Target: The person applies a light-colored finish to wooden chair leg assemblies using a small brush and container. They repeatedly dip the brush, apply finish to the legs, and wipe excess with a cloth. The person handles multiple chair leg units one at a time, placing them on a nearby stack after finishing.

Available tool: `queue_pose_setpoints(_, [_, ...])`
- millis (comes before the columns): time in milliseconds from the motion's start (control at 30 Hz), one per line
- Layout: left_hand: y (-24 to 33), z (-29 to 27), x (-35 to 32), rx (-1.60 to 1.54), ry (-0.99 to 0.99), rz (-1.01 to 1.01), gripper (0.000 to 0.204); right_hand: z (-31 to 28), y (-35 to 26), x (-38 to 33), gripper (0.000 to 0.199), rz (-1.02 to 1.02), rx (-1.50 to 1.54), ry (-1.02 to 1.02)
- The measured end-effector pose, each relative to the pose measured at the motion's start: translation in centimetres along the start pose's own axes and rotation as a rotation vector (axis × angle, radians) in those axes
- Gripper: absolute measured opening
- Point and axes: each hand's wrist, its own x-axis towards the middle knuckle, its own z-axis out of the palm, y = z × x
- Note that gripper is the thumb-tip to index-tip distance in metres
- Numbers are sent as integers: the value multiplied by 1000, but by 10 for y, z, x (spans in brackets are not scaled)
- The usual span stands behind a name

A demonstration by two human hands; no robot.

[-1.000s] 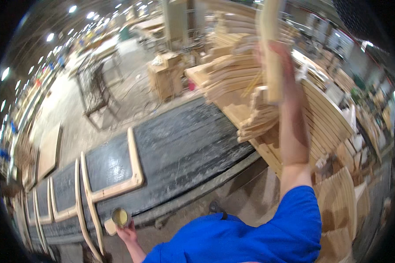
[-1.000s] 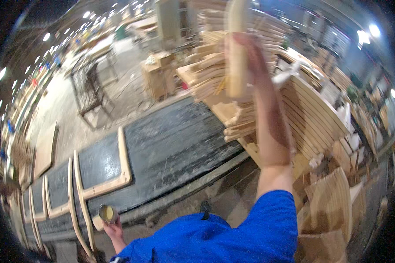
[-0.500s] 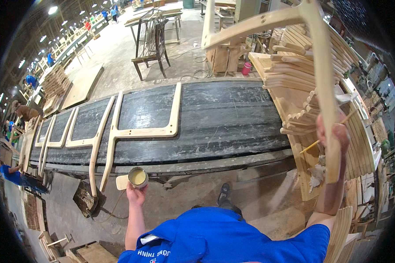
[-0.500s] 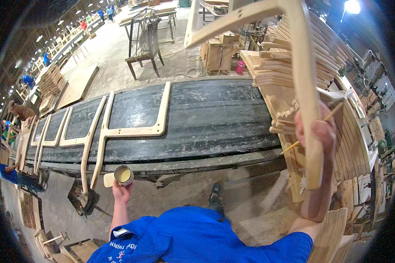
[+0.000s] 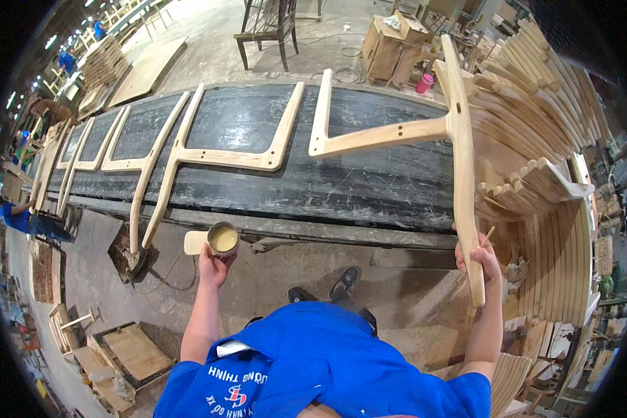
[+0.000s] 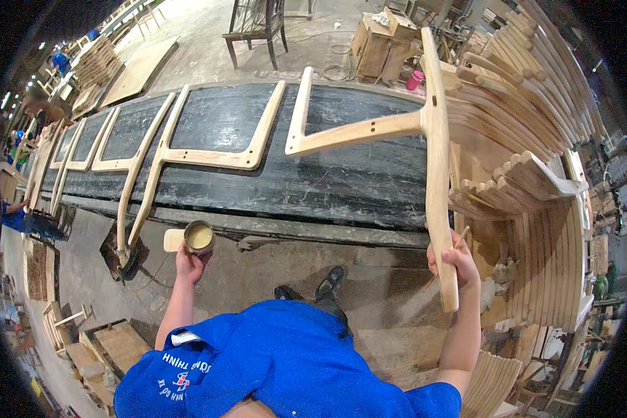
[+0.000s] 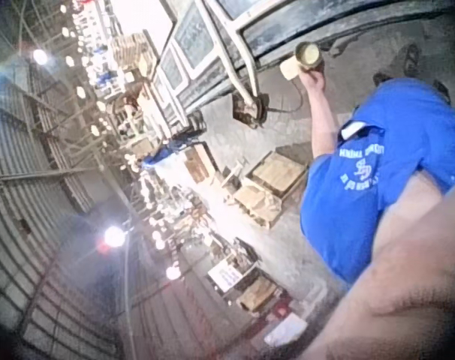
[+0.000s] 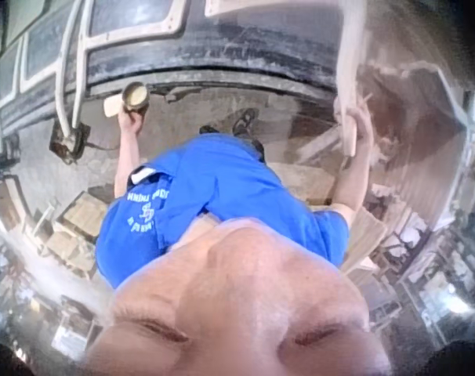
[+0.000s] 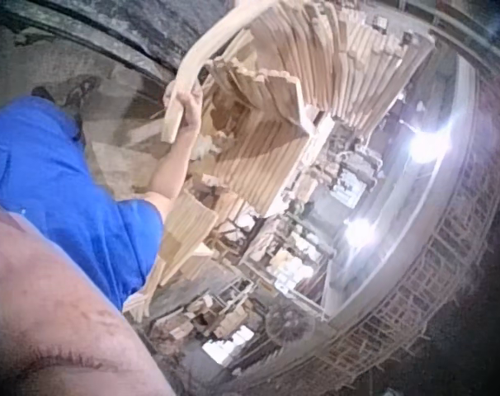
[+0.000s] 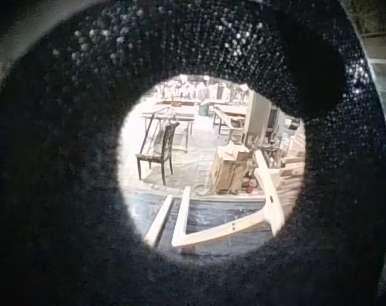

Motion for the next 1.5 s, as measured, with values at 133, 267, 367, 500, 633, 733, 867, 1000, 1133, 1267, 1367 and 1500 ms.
queue_pose_setpoints(133, [-27,48,30,58,-92,-28,42,-81,17,23,32,417,-888,45])
queue_pose_setpoints(267, [-59,122,65,87,-247,-87,43,-140,9,31,33,-59,-1302,353])
queue_pose_setpoints(367, [-73,146,72,126,-147,-53,50,-111,-33,66,44,-191,-1253,424])
queue_pose_setpoints(500, [-99,172,89,147,-189,-115,51,-105,-65,95,38,-41,-1020,517])
queue_pose_setpoints(633, [-118,182,105,172,-150,-141,52,-67,-42,157,20,-236,-677,93])
queue_pose_setpoints(733, [-127,191,114,171,-107,-138,50,2,-10,198,9,-235,-463,-16])
queue_pose_setpoints(867, [-125,205,129,184,-114,-212,47,64,40,247,12,-370,-446,-74])
queue_pose_setpoints(1000, [-118,214,139,202,-106,-206,46,88,62,280,16,-590,-843,-24])
queue_pose_setpoints(1133, [-109,204,153,148,-176,-249,46,92,91,310,19,-281,-498,88])
queue_pose_setpoints(1267, [-98,197,165,101,-176,-276,45,76,109,321,19,-22,62,171])
queue_pose_setpoints(1367, [-90,194,177,47,-186,-259,44,66,114,320,10,-56,228,125])
queue_pose_setpoints(1500, [-88,195,192,27,-167,-263,44,61,120,323,8,-84,323,131])
